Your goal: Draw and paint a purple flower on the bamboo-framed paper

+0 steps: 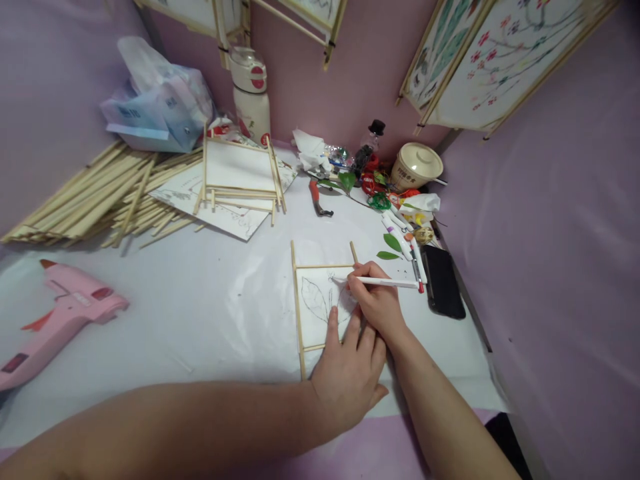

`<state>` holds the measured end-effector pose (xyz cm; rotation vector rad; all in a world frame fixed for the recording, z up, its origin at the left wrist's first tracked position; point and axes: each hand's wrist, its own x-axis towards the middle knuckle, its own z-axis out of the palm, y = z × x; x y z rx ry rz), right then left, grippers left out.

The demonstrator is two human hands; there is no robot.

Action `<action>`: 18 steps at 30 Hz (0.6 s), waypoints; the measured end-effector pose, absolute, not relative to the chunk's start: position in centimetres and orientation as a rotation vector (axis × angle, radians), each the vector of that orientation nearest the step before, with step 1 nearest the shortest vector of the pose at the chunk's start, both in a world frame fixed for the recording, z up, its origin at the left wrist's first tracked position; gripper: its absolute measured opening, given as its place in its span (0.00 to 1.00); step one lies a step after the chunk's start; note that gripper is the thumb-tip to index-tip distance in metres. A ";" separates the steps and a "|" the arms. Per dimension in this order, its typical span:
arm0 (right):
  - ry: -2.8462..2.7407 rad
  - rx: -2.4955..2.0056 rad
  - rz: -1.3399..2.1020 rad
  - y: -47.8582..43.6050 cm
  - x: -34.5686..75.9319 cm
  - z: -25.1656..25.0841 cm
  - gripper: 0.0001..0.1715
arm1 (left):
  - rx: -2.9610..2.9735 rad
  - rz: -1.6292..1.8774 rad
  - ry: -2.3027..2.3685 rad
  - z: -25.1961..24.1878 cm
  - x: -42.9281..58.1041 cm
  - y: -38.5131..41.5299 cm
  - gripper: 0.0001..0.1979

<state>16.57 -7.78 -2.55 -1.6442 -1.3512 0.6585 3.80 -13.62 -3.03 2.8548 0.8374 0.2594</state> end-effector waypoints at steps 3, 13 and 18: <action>-1.332 -1.644 0.642 -7.7 16.6 -2.6 0.06 | 2.855 0.255 0.829 -3.0 3.8 -13.6 0.37; -1.243 -1.563 0.411 -8.2 17.5 -2.3 0.08 | 2.872 0.256 0.835 -3.1 3.9 -13.7 0.37; -1.319 -1.625 0.271 -9.1 18.8 -1.2 0.14 | 2.896 0.251 0.825 -3.2 3.7 -13.7 0.35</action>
